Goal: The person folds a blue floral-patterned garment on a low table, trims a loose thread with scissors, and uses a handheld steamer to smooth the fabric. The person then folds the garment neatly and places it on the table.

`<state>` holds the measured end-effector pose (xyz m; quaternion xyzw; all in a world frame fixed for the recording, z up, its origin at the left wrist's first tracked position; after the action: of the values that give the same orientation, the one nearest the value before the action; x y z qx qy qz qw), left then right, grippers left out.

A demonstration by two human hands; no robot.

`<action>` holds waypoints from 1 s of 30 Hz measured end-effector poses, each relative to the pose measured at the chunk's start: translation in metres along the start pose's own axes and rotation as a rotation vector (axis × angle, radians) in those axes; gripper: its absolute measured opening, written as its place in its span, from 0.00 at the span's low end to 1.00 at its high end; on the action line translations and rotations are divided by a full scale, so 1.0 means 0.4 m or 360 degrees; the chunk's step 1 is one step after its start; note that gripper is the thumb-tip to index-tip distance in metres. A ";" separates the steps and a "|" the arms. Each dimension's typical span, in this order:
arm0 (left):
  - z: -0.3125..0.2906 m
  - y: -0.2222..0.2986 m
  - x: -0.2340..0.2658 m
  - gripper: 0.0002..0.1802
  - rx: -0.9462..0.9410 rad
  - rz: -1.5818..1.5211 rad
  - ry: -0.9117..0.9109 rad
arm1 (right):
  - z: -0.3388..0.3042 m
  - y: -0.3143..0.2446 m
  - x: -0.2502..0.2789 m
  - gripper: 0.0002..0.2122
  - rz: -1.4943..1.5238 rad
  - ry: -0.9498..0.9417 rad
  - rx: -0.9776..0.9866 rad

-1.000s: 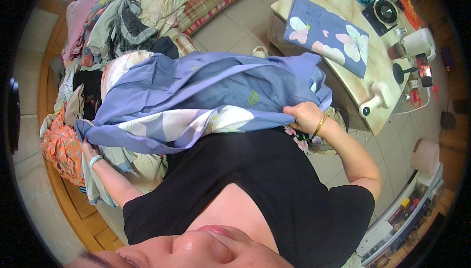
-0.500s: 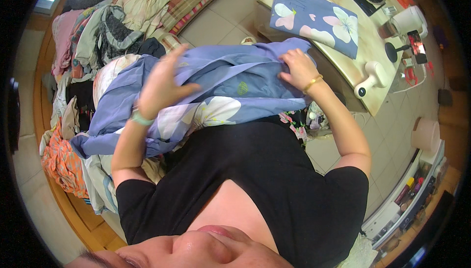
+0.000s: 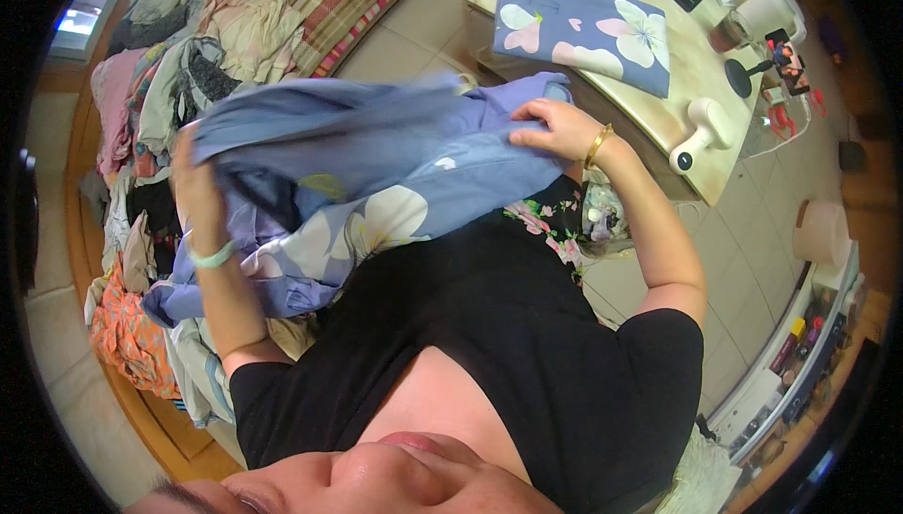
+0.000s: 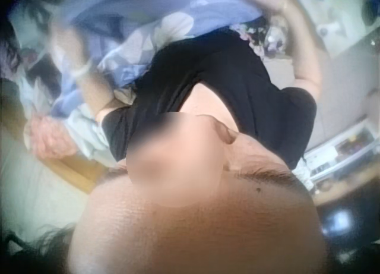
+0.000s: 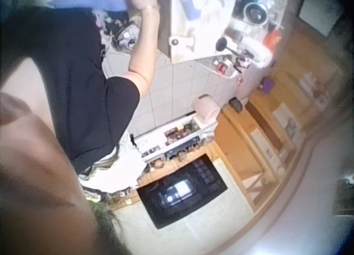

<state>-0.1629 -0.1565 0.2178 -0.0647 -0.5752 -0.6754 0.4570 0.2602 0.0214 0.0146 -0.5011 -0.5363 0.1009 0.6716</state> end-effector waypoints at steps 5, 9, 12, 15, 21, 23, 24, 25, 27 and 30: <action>-0.042 -0.172 0.544 0.20 0.0448 -0.0913 0.0910 | -0.013 -0.079 -0.072 0.33 -0.0074 -0.0265 0.0338; -0.170 -0.421 1.041 0.24 0.0480 -0.0553 0.1296 | -0.053 -0.059 -0.175 0.18 -0.0386 -0.0592 0.0171; -0.234 -0.497 1.132 0.25 0.0625 -0.0927 0.1578 | -0.054 -0.079 -0.096 0.12 -0.0514 -0.0352 0.0392; -0.323 -0.595 1.237 0.26 0.0520 -0.1011 0.1470 | -0.057 -0.183 0.122 0.10 -0.0499 0.0155 0.0534; -0.349 -0.594 1.083 0.25 0.0715 -0.1080 0.1599 | -0.182 -0.227 0.498 0.13 -0.0815 0.0974 0.0445; -0.397 -0.644 1.098 0.26 0.0783 -0.1084 0.1675 | -0.258 -0.144 0.572 0.12 -0.0902 0.1253 0.0390; -0.429 -0.677 1.105 0.26 0.0816 -0.1082 0.1722 | -0.278 -0.105 0.590 0.12 -0.0883 0.1234 0.0295; -0.458 -0.709 1.100 0.26 0.0856 -0.1085 0.1753 | -0.318 -0.054 0.610 0.12 -0.0957 0.1297 0.0233; -0.524 -0.770 1.075 0.27 0.0931 -0.1107 0.1823 | -0.387 0.051 0.610 0.14 -0.0967 0.1306 0.0016; -0.591 -0.835 0.968 0.28 0.1048 -0.1166 0.1831 | -0.520 0.423 0.470 0.06 -0.0650 0.0821 -0.0641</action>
<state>-0.5127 -0.5909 0.1375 0.6329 -0.4028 -0.5047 0.4272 0.5748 0.1112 0.0150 -0.5149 -0.4475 -0.2717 0.6788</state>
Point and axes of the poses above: each hand's wrist, its own z-axis towards the middle knuckle, its own x-axis out of the back of the hand, y = z × x, the point moved 10 cm from there along z, towards the middle knuckle, and after that the axes turned 6 degrees about x, right-handed, at the moved point
